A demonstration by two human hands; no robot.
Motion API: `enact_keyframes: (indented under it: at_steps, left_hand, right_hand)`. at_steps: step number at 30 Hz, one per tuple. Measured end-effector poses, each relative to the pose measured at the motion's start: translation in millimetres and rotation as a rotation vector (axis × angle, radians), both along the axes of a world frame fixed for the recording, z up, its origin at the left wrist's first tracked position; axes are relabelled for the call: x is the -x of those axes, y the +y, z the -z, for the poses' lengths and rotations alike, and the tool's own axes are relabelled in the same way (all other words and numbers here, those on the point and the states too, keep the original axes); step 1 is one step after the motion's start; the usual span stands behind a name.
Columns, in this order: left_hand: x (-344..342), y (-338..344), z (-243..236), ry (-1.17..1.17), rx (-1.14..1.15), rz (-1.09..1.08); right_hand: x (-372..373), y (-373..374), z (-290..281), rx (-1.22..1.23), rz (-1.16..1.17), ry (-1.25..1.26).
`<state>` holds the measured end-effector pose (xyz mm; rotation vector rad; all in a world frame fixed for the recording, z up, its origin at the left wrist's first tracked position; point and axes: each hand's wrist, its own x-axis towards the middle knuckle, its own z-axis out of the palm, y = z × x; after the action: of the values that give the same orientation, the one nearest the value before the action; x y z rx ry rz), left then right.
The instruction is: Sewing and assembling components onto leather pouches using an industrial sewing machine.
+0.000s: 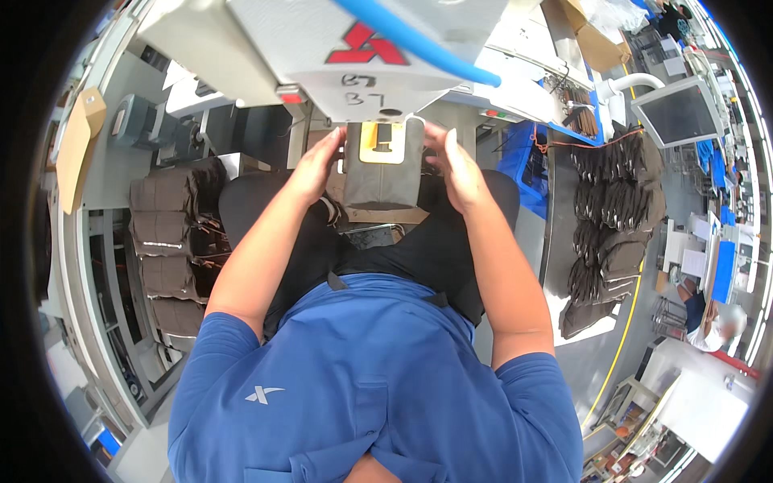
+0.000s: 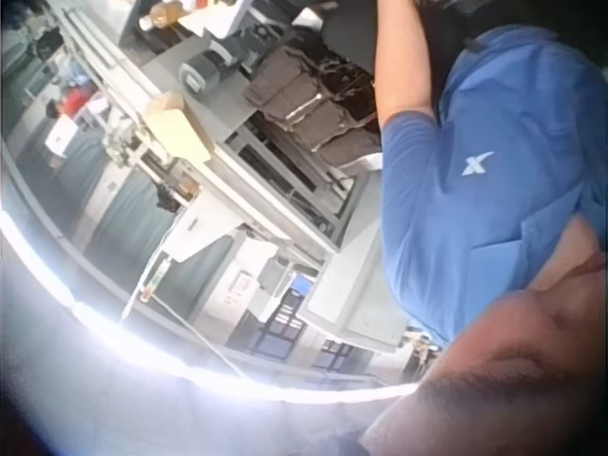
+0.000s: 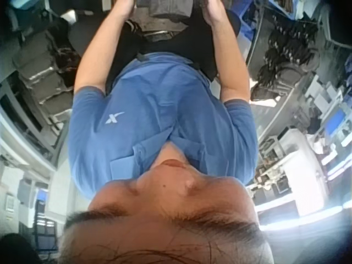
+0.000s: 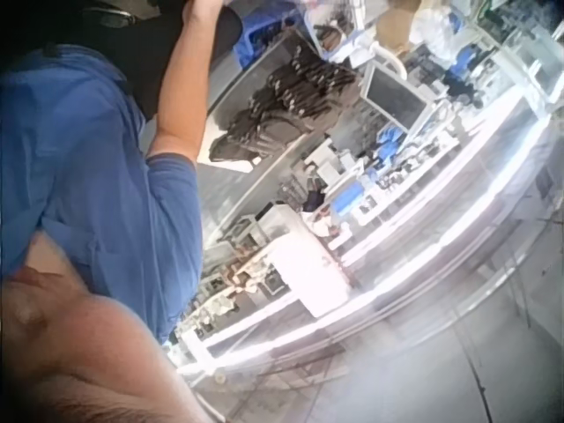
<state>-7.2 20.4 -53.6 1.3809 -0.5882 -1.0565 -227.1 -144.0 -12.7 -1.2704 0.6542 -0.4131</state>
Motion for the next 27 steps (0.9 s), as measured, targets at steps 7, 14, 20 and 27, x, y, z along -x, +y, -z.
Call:
enact_keyframes:
  at_steps: [7,14,20,27]
  left_hand:
    - [39,60,-4,0.680,0.156,0.268]
    - [46,74,-70,0.722,0.689,0.484]
    - [9,50,-124,-0.400,0.627,0.255]
    - [16,32,-110,-1.326,0.748,-0.093]
  right_hand:
    - [36,60,7,-0.515,-0.029,-0.036]
    - [66,85,-68,-0.407,-0.138,-0.595]
    - [16,76,-108,0.224,-0.129,-0.725]
    - [-11,98,-96,1.083,0.214,-0.338]
